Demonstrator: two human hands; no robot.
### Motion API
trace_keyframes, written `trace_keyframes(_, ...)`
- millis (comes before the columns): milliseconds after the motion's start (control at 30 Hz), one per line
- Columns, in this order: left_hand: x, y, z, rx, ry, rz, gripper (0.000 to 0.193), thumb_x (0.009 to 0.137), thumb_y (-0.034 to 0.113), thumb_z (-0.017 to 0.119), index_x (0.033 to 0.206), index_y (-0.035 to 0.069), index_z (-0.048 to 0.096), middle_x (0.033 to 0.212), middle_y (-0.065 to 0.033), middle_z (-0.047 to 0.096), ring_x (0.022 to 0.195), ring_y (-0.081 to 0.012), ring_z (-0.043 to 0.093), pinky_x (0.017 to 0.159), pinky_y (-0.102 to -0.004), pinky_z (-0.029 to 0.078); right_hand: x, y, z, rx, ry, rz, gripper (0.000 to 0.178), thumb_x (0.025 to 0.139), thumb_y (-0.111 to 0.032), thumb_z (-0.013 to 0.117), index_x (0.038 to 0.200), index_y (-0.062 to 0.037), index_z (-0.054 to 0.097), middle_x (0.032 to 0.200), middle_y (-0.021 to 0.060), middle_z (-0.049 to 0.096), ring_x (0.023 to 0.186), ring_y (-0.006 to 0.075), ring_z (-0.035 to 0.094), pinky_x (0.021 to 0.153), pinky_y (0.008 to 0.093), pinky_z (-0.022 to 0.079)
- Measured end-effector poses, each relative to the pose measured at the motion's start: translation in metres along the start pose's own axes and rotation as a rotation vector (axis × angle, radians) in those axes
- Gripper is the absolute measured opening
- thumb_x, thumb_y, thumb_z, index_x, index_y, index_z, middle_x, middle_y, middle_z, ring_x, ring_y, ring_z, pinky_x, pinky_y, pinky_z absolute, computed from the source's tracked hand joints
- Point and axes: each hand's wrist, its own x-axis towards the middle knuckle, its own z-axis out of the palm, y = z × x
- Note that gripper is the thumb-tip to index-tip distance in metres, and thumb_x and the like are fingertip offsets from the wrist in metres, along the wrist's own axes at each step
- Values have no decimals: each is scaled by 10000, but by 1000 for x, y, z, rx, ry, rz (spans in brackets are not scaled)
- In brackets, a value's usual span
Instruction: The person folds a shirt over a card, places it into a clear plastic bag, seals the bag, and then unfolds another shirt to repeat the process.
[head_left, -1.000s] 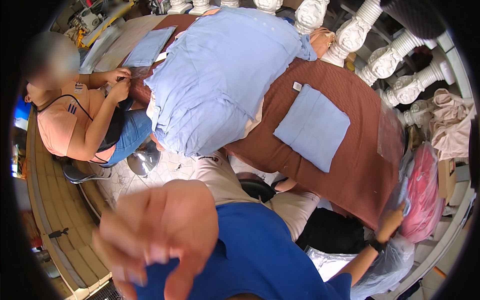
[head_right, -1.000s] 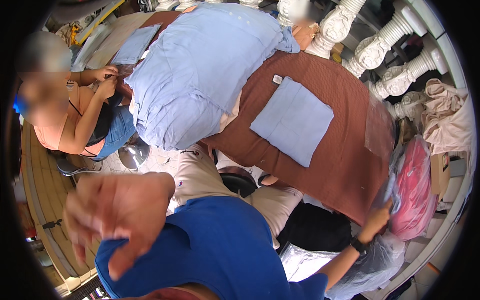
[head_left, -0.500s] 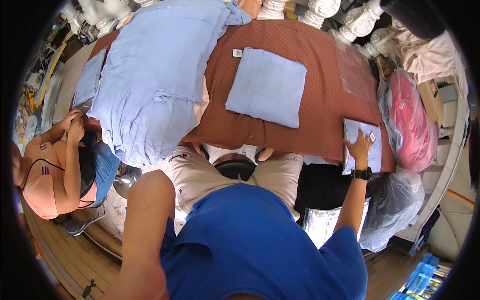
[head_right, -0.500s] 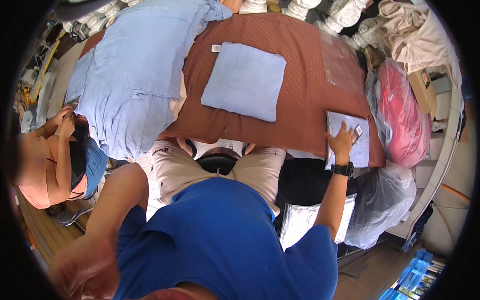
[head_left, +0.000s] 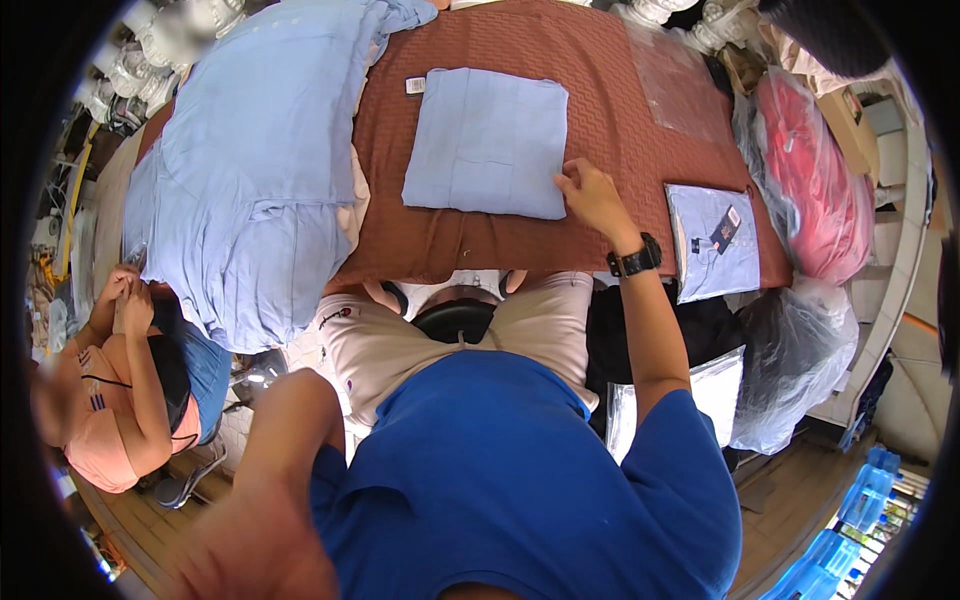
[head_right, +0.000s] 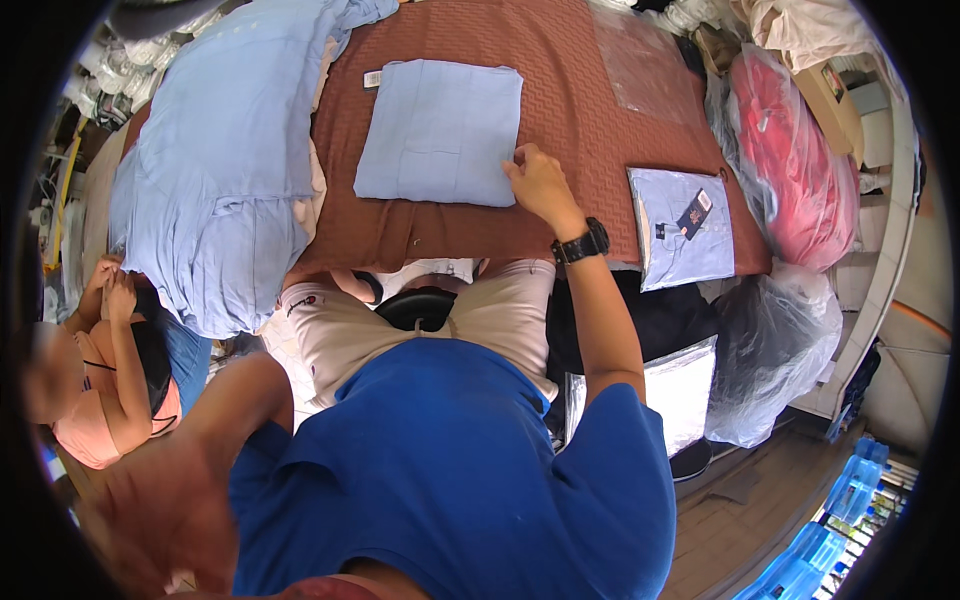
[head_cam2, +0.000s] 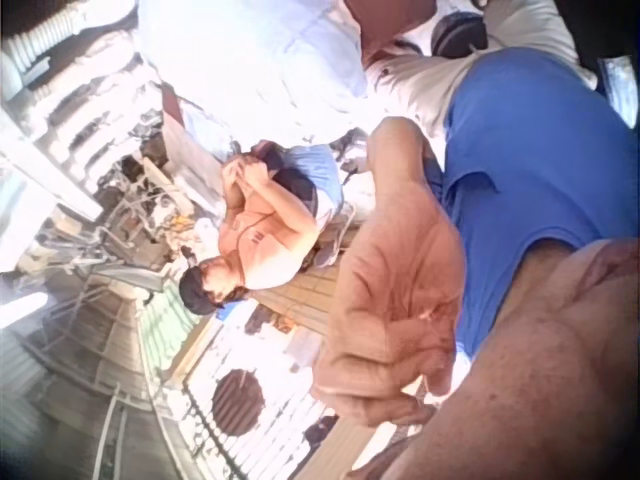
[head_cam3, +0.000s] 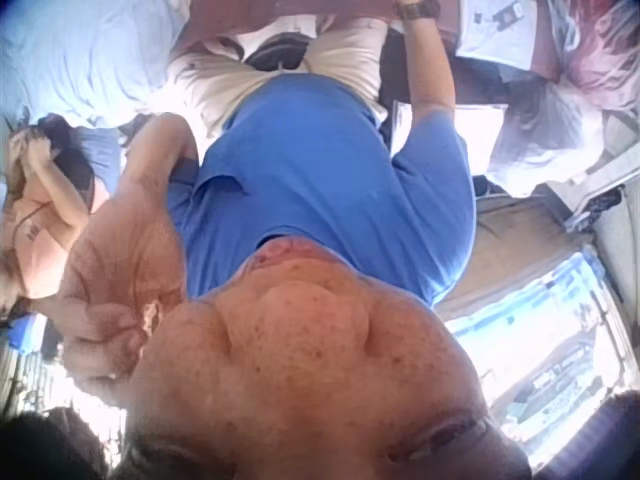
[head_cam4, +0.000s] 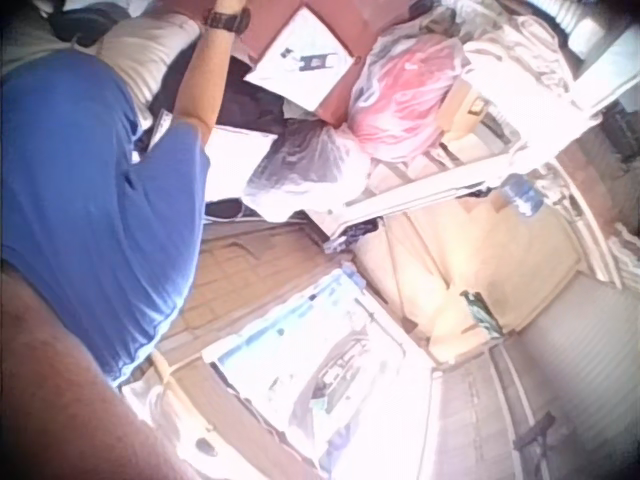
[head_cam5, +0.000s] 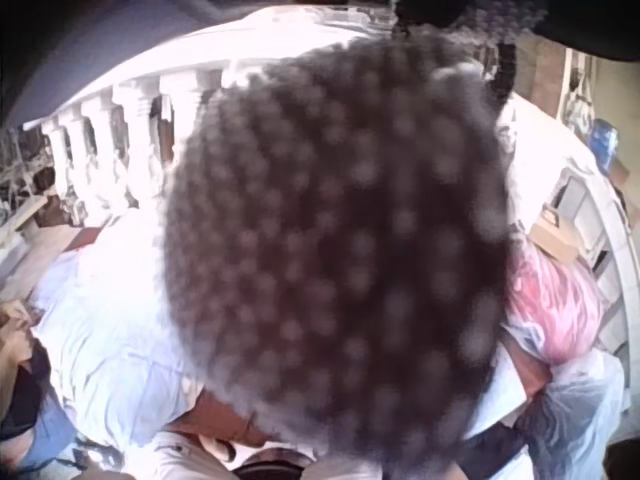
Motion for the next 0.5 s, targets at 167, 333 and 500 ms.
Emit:
trace_keyframes(167,-136,-77,-34,735,134,-649,261,971,230,581,1141,32,595,1000,-43,636,916,-142,596,837,-289,475,-1,7,14,9,127,151,377,874,-318,700,990,40,674,833,180,700,787,295,676,735,387,523)
trace_keyframes(333,-285,-125,-56,780,-15,-1394,243,932,189,673,1067,-8,628,886,-83,658,712,-142,578,653,-269,470,-14,1,28,147,221,139,344,862,-308,707,906,32,681,744,154,688,731,284,674,694,386,517)
trace_keyframes(500,-307,-147,-49,803,-45,-1456,298,899,243,716,986,-30,635,793,-106,664,568,-149,542,558,-290,450,-17,4,41,205,347,127,274,881,-264,697,867,7,655,722,155,677,702,303,672,659,402,513)
